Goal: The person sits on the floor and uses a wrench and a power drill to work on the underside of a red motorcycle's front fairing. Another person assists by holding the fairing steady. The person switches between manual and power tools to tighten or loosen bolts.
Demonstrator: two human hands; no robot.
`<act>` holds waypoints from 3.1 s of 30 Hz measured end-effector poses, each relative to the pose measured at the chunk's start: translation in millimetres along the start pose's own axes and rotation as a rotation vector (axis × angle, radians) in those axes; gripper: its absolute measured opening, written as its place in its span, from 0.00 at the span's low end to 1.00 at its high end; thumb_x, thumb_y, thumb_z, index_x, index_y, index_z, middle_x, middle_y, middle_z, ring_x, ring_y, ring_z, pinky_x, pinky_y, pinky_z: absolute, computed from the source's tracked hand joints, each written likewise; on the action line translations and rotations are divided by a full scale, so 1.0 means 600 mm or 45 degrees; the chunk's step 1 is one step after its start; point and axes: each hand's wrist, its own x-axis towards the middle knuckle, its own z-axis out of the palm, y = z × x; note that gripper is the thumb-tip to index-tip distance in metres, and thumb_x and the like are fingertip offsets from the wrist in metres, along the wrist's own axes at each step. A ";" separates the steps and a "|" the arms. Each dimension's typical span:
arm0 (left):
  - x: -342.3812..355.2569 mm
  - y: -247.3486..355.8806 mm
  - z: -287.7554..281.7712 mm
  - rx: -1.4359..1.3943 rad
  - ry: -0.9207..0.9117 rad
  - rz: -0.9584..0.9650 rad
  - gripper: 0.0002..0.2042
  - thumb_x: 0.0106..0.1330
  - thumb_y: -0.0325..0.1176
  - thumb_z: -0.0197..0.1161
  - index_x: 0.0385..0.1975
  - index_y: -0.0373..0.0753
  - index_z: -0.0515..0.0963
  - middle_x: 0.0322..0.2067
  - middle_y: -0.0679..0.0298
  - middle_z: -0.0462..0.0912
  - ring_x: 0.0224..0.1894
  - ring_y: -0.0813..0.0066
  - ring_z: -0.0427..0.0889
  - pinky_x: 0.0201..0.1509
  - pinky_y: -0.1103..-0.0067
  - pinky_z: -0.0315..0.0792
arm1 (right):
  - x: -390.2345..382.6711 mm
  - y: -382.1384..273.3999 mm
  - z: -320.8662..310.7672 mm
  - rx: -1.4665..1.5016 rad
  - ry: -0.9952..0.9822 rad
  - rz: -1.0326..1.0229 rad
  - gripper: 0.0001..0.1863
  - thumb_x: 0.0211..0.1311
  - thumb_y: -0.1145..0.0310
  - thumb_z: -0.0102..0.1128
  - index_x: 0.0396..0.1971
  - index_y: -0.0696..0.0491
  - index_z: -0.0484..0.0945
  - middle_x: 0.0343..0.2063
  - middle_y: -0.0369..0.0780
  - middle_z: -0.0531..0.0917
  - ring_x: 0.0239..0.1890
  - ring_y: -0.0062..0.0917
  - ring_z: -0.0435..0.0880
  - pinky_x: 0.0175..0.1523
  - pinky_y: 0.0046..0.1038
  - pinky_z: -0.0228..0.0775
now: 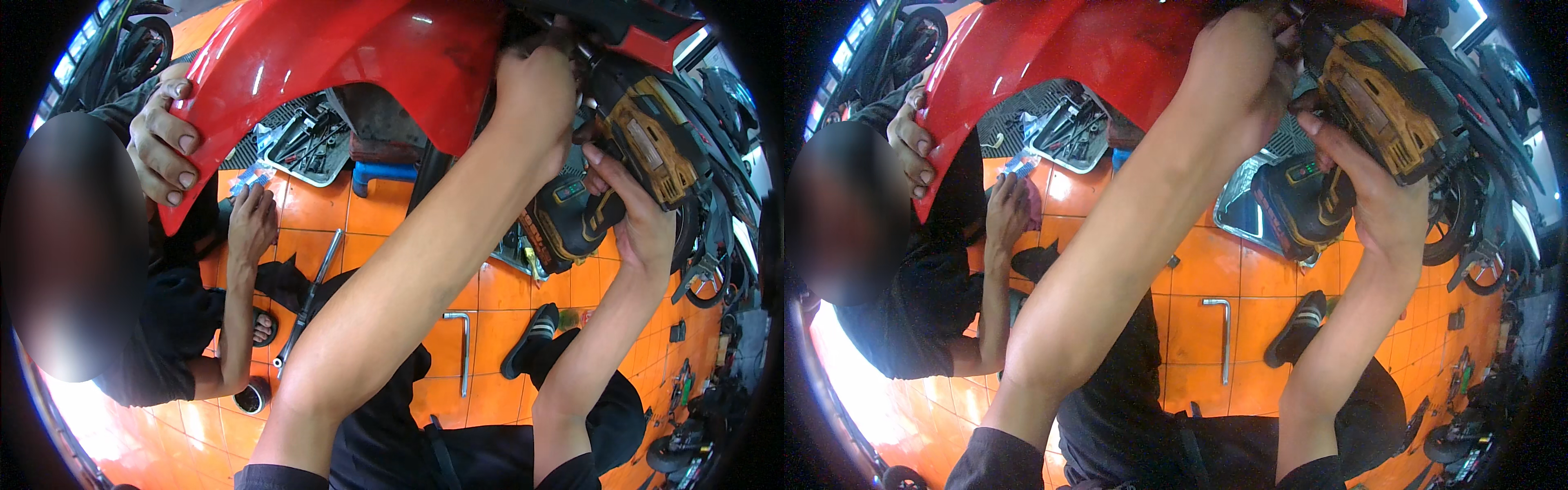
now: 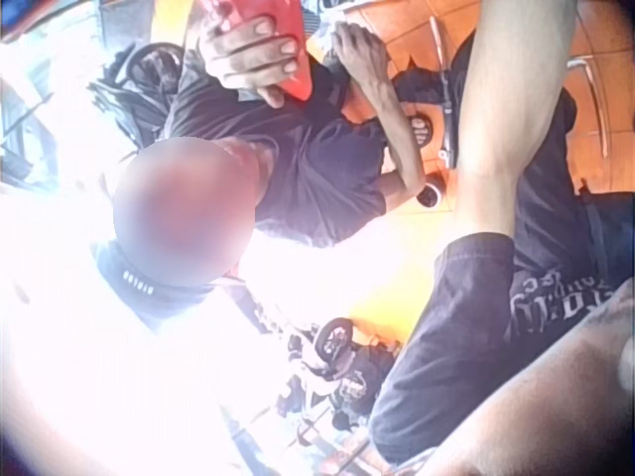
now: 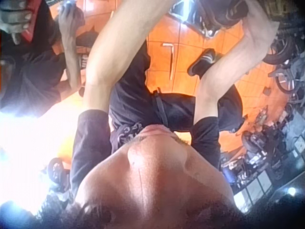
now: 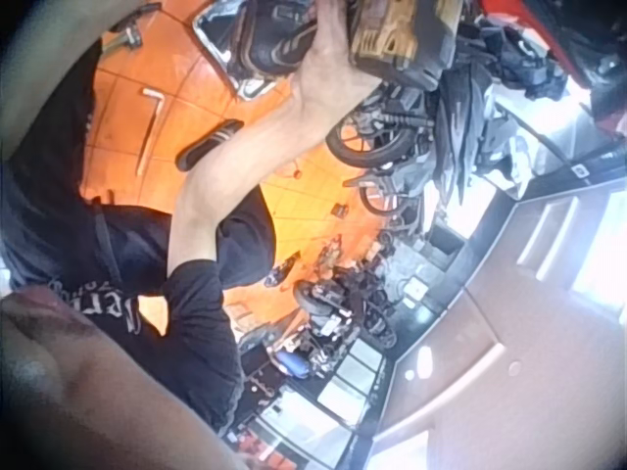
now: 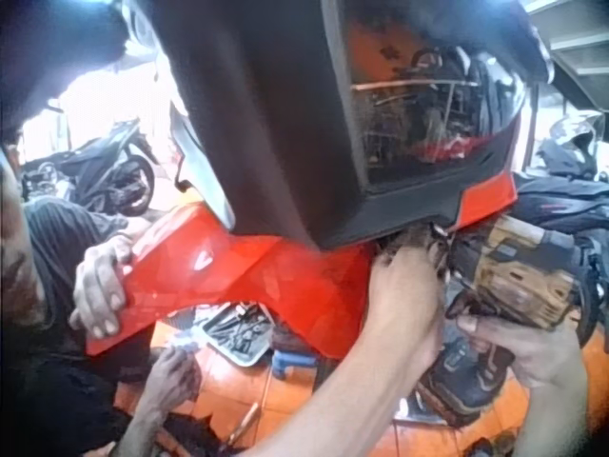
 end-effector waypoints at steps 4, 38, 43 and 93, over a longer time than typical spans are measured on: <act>-0.017 0.028 0.007 0.002 -0.024 -0.155 0.07 0.71 0.38 0.54 0.35 0.43 0.73 0.25 0.69 0.71 0.27 0.73 0.68 0.22 0.70 0.56 | 0.003 0.004 -0.010 -0.109 -0.058 0.054 0.12 0.57 0.81 0.62 0.42 0.65 0.77 0.33 0.42 0.81 0.28 0.20 0.72 0.33 0.23 0.64; -0.012 0.010 0.003 0.025 0.057 -0.087 0.08 0.70 0.38 0.56 0.33 0.42 0.73 0.24 0.68 0.73 0.22 0.75 0.69 0.20 0.75 0.57 | -0.006 0.006 0.017 0.435 0.015 0.238 0.10 0.53 0.81 0.65 0.36 0.65 0.80 0.30 0.40 0.83 0.26 0.20 0.73 0.30 0.22 0.65; -0.005 0.003 0.004 -0.011 0.018 -0.028 0.08 0.71 0.37 0.55 0.33 0.39 0.74 0.23 0.66 0.74 0.22 0.75 0.70 0.24 0.75 0.60 | -0.007 0.006 0.013 0.392 0.014 0.233 0.10 0.54 0.81 0.64 0.37 0.64 0.79 0.31 0.40 0.82 0.26 0.18 0.71 0.31 0.22 0.63; -0.022 -0.015 -0.067 0.185 0.118 -0.502 0.12 0.70 0.38 0.47 0.31 0.38 0.74 0.24 0.60 0.78 0.32 0.65 0.78 0.44 0.70 0.74 | -0.127 0.087 0.017 0.265 0.027 0.111 0.14 0.54 0.75 0.69 0.42 0.58 0.82 0.38 0.37 0.85 0.34 0.19 0.80 0.38 0.20 0.72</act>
